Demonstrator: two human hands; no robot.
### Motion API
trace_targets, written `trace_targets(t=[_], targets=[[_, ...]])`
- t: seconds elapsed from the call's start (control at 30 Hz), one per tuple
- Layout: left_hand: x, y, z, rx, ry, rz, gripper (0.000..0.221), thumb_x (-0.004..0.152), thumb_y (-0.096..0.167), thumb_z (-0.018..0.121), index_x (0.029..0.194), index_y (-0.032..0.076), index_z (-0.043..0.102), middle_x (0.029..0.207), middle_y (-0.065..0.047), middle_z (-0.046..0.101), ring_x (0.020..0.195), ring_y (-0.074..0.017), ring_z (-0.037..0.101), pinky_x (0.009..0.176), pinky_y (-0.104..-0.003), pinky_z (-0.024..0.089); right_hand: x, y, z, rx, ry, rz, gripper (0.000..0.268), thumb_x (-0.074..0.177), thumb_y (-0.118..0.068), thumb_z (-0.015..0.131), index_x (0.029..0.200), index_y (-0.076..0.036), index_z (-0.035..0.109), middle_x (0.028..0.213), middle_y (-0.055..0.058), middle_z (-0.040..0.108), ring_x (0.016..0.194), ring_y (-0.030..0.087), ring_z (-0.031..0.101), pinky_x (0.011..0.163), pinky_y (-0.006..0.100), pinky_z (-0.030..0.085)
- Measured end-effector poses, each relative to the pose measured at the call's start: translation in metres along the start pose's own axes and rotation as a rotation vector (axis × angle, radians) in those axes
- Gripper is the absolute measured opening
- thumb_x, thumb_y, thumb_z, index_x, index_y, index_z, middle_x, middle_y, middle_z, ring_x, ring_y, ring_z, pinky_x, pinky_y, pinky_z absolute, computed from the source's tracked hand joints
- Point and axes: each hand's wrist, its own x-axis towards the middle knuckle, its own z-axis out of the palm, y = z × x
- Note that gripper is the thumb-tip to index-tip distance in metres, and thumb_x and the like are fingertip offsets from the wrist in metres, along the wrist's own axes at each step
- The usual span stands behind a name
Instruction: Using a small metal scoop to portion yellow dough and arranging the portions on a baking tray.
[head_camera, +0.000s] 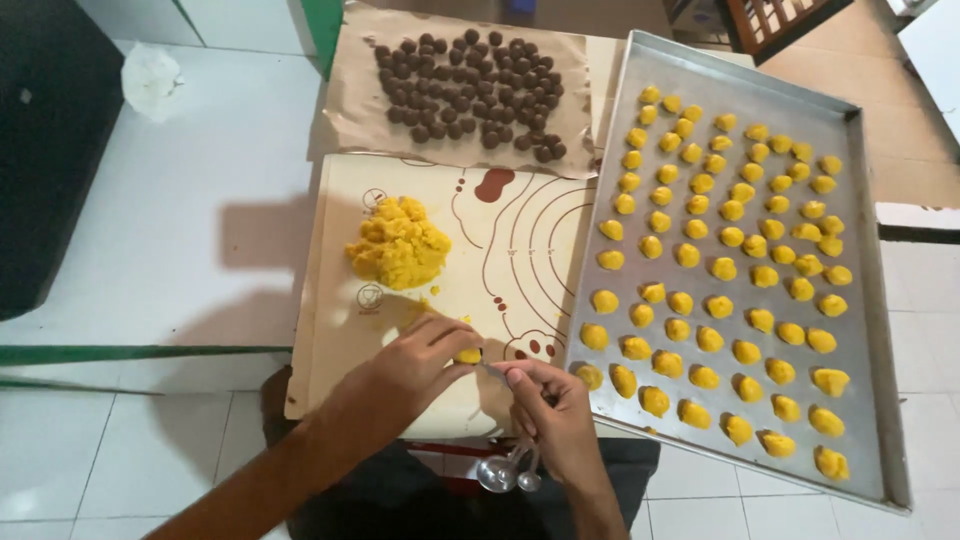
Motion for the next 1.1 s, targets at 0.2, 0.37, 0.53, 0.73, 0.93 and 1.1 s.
trace_targets(t=[0.2,0.37,0.53,0.73,0.93,1.1], targets=[[0.023,0.038,0.010,-0.162,-0.176,-0.003,0.033,0.100,0.012,0.060,0.131,0.003,0.061,0.121,-0.012,0.058,0.112,-0.0278,0.058,0.098,-0.039,0.048,-0.035,-0.019,-0.041,-0.043,0.125,0.089,0.031,0.097,-0.017,0.066,0.109,0.008,0.081,0.042,0.002,0.033,0.033,0.011,0.032,0.033,0.025,0.028],[0.044,0.049,0.054,-0.168,-0.225,0.062,0.026,0.097,0.013,0.065,0.122,0.006,0.064,0.122,-0.011,0.059,0.114,-0.0258,0.059,0.094,-0.038,0.051,-0.064,-0.026,-0.080,-0.028,0.254,0.172,0.031,0.096,-0.016,0.067,0.107,0.009,0.082,0.043,0.004,0.034,0.035,0.013,0.032,0.036,0.026,0.026],[0.075,0.072,0.078,-0.173,-0.268,0.188,0.021,0.099,0.013,0.063,0.118,0.004,0.059,0.117,-0.011,0.059,0.110,-0.0286,0.058,0.093,-0.040,0.049,-0.086,-0.043,-0.109,-0.034,0.414,0.260,0.036,0.094,-0.020,0.069,0.106,0.010,0.086,0.043,0.007,0.034,0.037,0.016,0.032,0.037,0.029,0.027],[0.113,0.104,0.094,-0.174,-0.315,0.238,0.029,0.103,0.017,0.058,0.129,0.005,0.059,0.125,-0.014,0.057,0.121,-0.0295,0.056,0.102,-0.040,0.047,-0.101,-0.052,-0.146,-0.036,0.544,0.322,0.035,0.092,-0.020,0.072,0.106,0.008,0.088,0.042,0.009,0.036,0.037,0.017,0.033,0.037,0.029,0.027],[0.142,0.116,0.129,-0.160,-0.384,0.344,0.031,0.098,0.011,0.061,0.128,0.005,0.063,0.120,-0.014,0.056,0.114,-0.0286,0.056,0.098,-0.041,0.046,-0.116,-0.049,-0.182,0.059,0.585,0.265,0.034,0.093,-0.012,0.071,0.108,0.015,0.084,0.043,0.010,0.036,0.038,0.017,0.029,0.037,0.031,0.026],[0.163,0.125,0.143,-0.189,-0.517,0.261,0.038,0.098,0.016,0.066,0.136,0.014,0.060,0.119,-0.011,0.057,0.111,-0.0272,0.059,0.093,-0.043,0.051,-0.124,-0.054,-0.204,0.118,0.625,0.287,0.030,0.095,-0.006,0.069,0.109,0.015,0.084,0.044,0.010,0.035,0.039,0.017,0.027,0.040,0.030,0.027]])
